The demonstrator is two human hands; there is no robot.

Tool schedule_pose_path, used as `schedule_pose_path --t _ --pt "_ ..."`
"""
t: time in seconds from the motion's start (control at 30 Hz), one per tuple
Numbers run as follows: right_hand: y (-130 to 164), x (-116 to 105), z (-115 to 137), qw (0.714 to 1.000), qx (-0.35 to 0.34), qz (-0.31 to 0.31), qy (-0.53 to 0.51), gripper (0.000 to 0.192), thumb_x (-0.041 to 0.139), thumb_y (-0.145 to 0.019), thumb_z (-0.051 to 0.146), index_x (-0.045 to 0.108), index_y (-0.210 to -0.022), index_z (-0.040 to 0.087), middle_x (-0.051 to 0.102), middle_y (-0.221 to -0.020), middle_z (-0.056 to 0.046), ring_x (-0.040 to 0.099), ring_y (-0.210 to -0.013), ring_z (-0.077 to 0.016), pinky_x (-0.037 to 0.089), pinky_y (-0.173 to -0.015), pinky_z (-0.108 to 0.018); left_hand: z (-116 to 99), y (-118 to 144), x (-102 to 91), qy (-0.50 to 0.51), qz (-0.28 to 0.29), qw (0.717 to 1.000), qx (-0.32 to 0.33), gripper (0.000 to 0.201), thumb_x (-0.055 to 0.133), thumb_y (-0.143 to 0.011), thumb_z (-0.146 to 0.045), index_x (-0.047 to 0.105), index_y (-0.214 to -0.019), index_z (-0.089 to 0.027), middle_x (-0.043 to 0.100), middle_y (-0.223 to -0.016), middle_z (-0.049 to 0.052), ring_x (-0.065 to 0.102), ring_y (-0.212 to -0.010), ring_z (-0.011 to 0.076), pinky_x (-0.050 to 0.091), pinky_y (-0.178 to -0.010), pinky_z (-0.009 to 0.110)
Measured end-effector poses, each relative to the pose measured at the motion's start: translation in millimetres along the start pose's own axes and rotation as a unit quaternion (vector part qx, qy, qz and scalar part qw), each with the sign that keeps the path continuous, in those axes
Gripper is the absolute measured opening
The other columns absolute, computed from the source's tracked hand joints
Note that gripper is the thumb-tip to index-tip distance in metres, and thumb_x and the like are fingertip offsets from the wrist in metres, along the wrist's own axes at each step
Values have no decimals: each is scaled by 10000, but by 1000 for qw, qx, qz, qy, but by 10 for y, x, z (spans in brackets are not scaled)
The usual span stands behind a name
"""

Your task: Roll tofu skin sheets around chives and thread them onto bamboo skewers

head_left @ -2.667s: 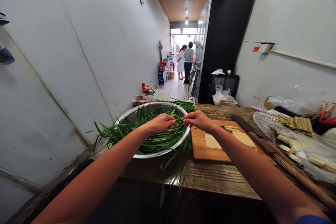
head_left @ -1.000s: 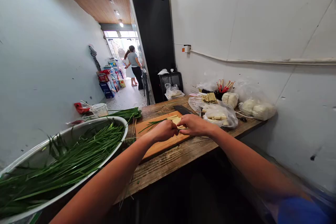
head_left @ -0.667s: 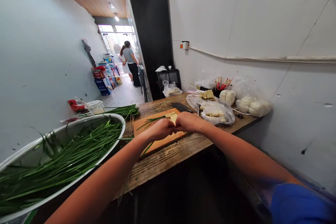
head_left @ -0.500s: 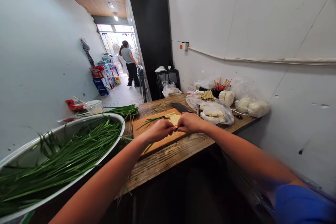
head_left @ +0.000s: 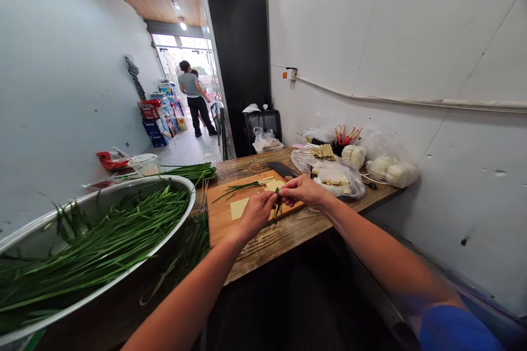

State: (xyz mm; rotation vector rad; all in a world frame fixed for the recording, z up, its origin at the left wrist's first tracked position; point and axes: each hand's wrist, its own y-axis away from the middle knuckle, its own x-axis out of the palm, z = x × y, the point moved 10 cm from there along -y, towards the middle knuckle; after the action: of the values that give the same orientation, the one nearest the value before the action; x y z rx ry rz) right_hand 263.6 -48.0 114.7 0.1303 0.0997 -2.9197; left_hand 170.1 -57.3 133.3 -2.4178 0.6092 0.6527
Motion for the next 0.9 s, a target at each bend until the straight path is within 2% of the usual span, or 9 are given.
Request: schedule_pose_path --t 0.13,0.23,0.4,0.47,0.53,0.6,0.7,0.8,0.9 --pt "-64 32 -172 995 2 -50 -87 374 764 -517 420 667 -688 101 630 -548 -5 565 -475 -89 488 -509 -235 249 42 84 120 -51 989 -75 347 397 -829 -426 566 -715 -144 572 -680 18 516 -651 124 403 -633 232" --pt "-98 65 -222 992 -17 -77 -102 381 766 -501 438 665 -661 107 631 -539 -1 569 -471 -95 498 -513 -245 377 103 180 203 -5 967 -154 390 375 -822 -493 538 -752 -146 544 -669 9 522 -579 107 411 -558 225" --pt "-125 148 -310 990 -10 -75 -117 364 751 -549 423 661 -703 105 653 -605 -25 594 -521 -113 515 -572 -277 242 112 15 83 58 990 -99 280 415 -810 -360 499 -654 -142 439 -535 -34 382 -482 71 294 -462 187" --pt "-112 155 -270 996 -27 -66 -56 344 697 -635 415 665 -773 101 658 -647 -39 594 -538 -119 513 -588 -296 251 117 -58 47 71 992 -90 255 406 -801 -317 501 -642 -142 384 -515 -48 329 -476 68 263 -453 190" --pt "-64 142 -77 989 -102 -75 80 317 649 -705 370 663 -895 115 666 -730 -49 602 -601 -132 508 -625 -311 307 134 -110 31 88 990 -102 247 409 -789 -306 509 -637 -140 361 -518 -51 311 -476 67 249 -449 194" --pt "40 257 219 940 -221 -71 251 319 630 -741 294 632 -1029 156 661 -915 -68 610 -786 -164 492 -730 -332 363 155 -161 29 106 987 -121 250 418 -780 -316 523 -643 -136 367 -522 -49 313 -477 67 248 -449 195" --pt "184 676 454 816 -349 -11 461 293 563 -807 192 592 -1098 175 610 -1088 -86 542 -1000 -185 429 -854 -335 380 170 -240 39 138 981 -129 233 451 -758 -325 544 -668 -131 383 -528 -49 319 -477 65 256 -449 193" --pt "105 949 432 721 -341 18 602 208 470 -857 126 620 -999 119 648 -907 -101 563 -873 -187 416 -769 -312 418 157 -328 50 171 973 -147 245 481 -747 -344 553 -656 -128 381 -502 -55 305 -451 58 245 -430 191" --pt "-88 1023 411 692 -316 11 649 193 460 -869 140 648 -907 120 647 -811 -95 560 -779 -179 374 -683 -282 533 103 -471 33 173 970 -167 278 512 -744 -361 597 -647 -114 419 -465 -48 330 -425 55 253 -419 188"
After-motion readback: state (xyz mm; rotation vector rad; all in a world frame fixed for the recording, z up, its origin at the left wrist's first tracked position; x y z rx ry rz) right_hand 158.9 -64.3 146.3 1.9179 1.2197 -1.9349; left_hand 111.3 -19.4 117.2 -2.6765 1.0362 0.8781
